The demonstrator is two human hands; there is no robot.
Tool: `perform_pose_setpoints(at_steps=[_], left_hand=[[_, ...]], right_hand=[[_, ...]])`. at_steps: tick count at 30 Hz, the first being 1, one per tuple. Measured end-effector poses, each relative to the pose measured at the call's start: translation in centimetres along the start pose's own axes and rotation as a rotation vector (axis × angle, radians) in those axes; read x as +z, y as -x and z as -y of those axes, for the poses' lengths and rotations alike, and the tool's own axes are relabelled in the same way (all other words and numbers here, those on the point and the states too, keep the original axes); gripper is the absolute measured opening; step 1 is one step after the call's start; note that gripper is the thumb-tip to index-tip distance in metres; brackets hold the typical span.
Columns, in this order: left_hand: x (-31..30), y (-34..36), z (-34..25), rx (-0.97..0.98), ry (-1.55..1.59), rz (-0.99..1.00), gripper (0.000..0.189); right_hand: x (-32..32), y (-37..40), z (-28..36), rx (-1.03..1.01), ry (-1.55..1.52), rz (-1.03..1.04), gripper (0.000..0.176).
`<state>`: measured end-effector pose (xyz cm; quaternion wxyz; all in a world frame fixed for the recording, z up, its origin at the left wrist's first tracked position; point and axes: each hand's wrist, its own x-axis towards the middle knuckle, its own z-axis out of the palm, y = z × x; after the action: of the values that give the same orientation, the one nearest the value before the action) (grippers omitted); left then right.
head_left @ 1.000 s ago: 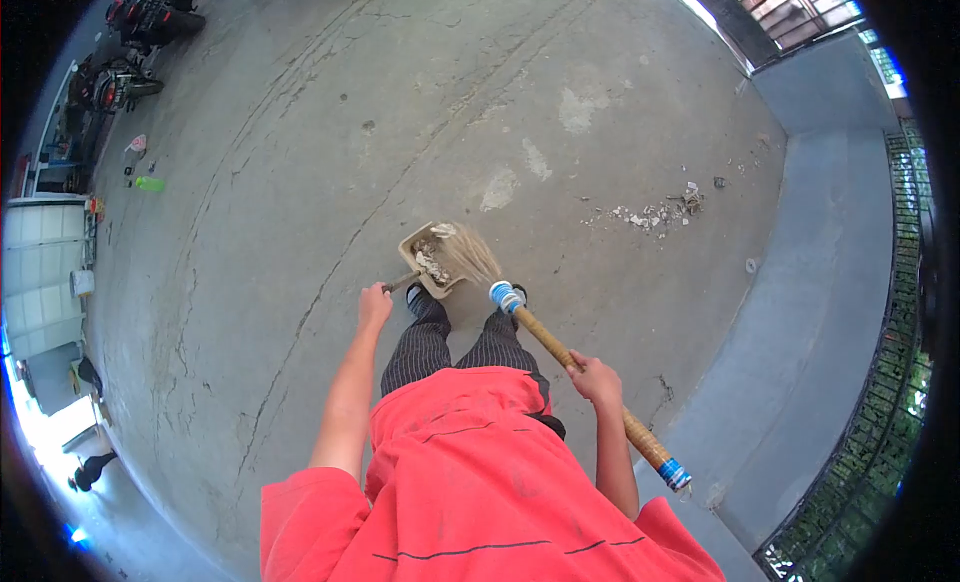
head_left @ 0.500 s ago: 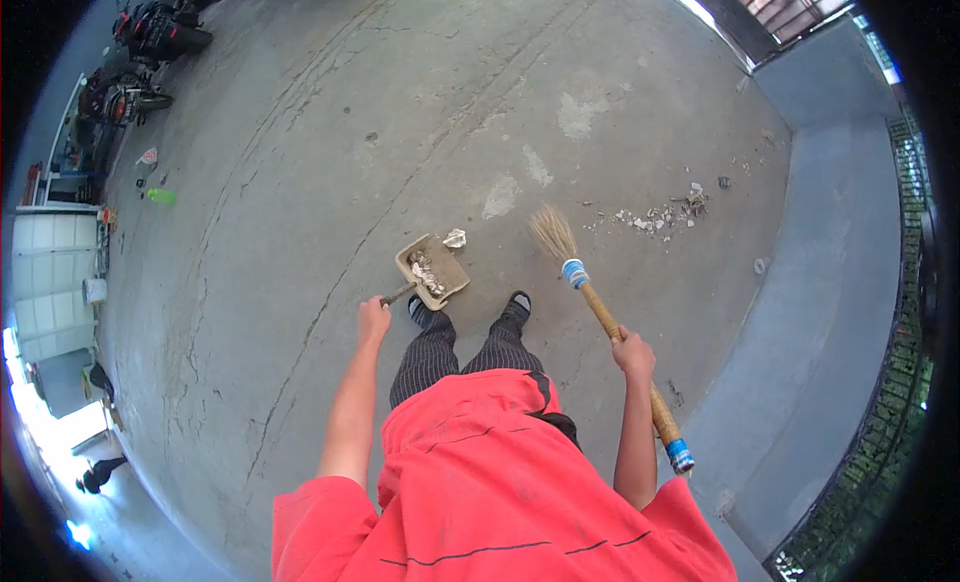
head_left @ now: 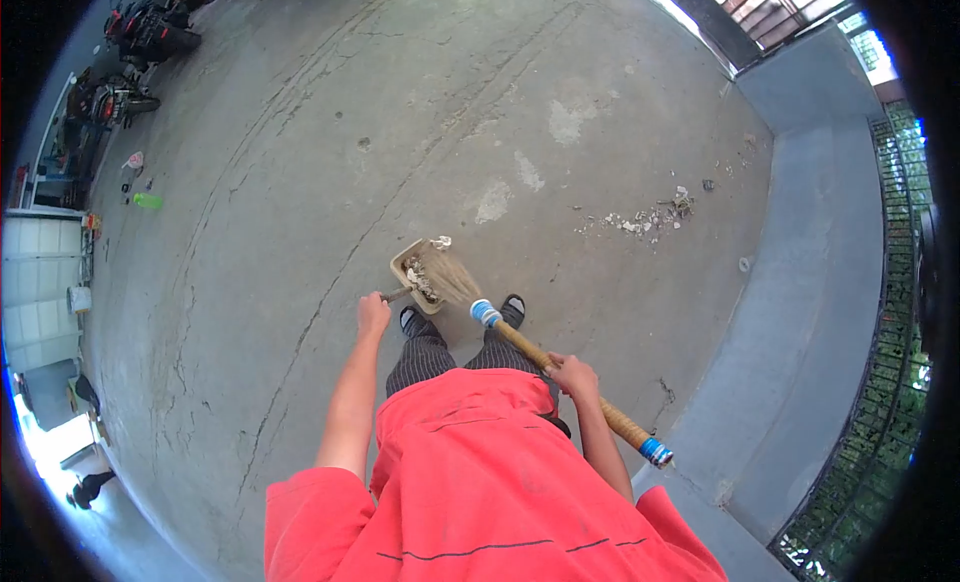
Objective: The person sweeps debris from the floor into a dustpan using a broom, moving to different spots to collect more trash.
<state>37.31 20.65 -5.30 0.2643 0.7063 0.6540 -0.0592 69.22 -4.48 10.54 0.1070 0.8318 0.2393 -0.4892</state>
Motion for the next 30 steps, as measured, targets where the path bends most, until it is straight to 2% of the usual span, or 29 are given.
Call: perform_pose_setpoints(at_steps=[4, 6, 8, 10, 12, 15, 21, 25, 30], left_hand=[[-0.6, 0.7, 2.2, 0.010, 0.002, 0.007, 0.025], [-0.8, 0.8, 3.4, 0.014, 0.019, 0.030, 0.025], [-0.5, 1.0, 4.4, 0.013, 0.042, 0.054, 0.025], [-0.3, 1.2, 5.0, 0.005, 0.044, -0.010, 0.025], [-0.2, 1.1, 4.9, 0.006, 0.062, -0.025, 0.024], [-0.6, 1.0, 3.9, -0.014, 0.106, -0.040, 0.023], [0.5, 0.6, 2.6, -0.006, 0.148, -0.086, 0.021], [0.1, 0.5, 2.4, -0.036, 0.163, -0.046, 0.020], [-1.0, 0.9, 2.1, -0.017, 0.197, -0.077, 0.017]], right_hand=[[-2.5, 2.9, 1.9, 0.027, -0.032, 0.056, 0.043], [-2.8, 3.0, 1.0, -0.103, 0.066, -0.104, 0.043], [-3.5, 3.0, 1.2, -0.092, 0.105, -0.142, 0.042], [-4.6, 3.1, 2.2, -0.088, 0.148, -0.182, 0.042], [-5.4, 2.9, 3.6, -0.134, 0.250, -0.339, 0.042], [-5.9, 1.6, 6.7, -0.108, 0.276, -0.413, 0.033], [-3.9, -5.5, 9.8, -0.172, 0.424, -0.473, 0.028], [-2.8, -6.2, 10.3, -0.158, 0.532, -0.431, 0.027], [-3.3, -1.6, 8.0, -0.294, 0.520, -0.300, 0.034]])
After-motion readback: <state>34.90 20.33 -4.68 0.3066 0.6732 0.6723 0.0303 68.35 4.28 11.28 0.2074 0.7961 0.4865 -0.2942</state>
